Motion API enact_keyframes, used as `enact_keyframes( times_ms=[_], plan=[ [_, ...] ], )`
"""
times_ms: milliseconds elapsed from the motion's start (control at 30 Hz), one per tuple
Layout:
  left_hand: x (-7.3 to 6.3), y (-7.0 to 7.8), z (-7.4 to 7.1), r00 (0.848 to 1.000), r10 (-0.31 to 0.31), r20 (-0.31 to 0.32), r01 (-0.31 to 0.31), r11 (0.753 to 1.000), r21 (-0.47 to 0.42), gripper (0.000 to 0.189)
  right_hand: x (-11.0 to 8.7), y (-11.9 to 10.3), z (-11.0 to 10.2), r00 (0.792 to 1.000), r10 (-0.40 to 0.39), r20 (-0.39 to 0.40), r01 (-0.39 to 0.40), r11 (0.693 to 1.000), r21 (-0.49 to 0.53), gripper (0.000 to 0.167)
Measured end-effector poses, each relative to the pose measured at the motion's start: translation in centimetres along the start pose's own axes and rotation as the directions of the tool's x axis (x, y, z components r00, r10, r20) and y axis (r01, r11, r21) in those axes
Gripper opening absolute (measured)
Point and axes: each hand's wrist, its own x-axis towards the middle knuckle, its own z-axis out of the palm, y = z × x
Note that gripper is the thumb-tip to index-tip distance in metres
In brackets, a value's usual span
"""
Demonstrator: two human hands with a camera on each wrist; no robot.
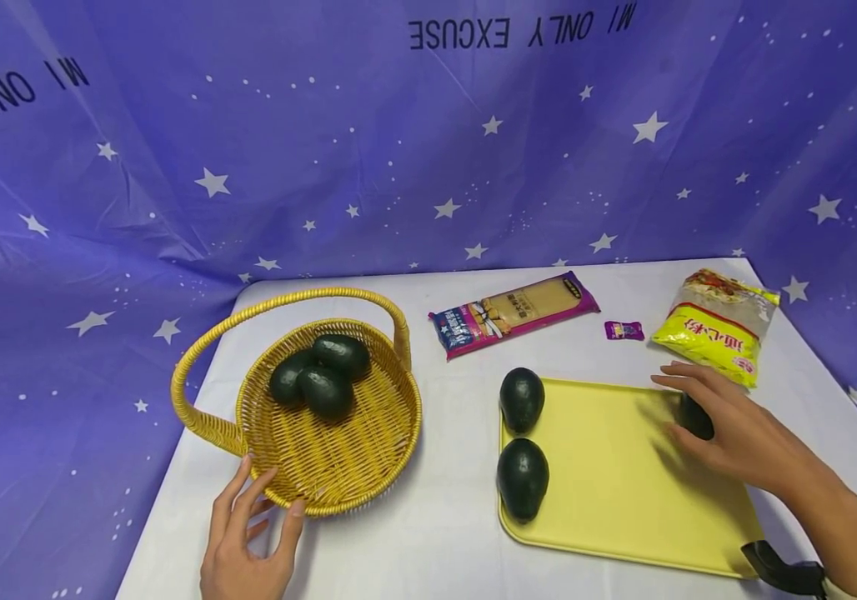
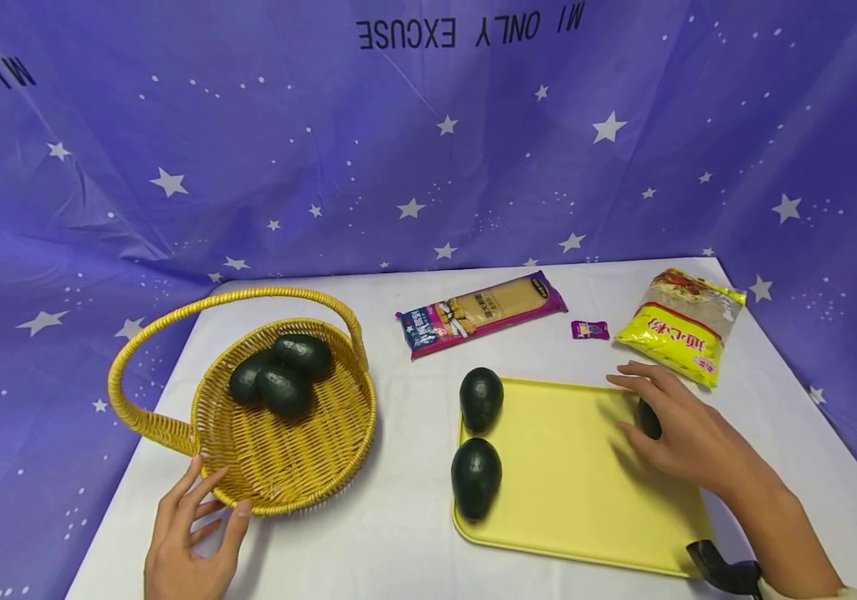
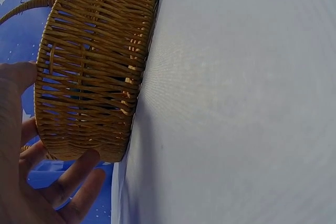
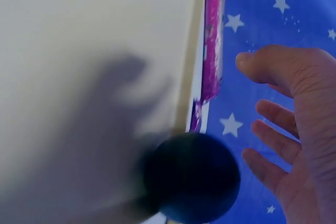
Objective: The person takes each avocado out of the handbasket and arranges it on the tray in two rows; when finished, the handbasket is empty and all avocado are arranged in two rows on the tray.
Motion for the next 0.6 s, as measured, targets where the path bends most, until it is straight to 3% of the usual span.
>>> enact_keyframes(
  times_ms=[300, 600],
  plan=[
    [-0.2, 0.2, -0.3, 0.999, -0.04, 0.014, 0.04, 0.999, 0.023, 0.051, 2.6, -2.9, 0.2, 1.0, -0.016, 0.014, 0.016, 1.0, -0.002, 0.073],
    [-0.1, 0.1, 0.0, 1.0, -0.021, 0.007, 0.021, 1.0, 0.017, 0.051, 4.5, -5.1, 0.6, 0.995, -0.1, 0.001, 0.1, 0.995, -0.007, 0.066]
  ],
)
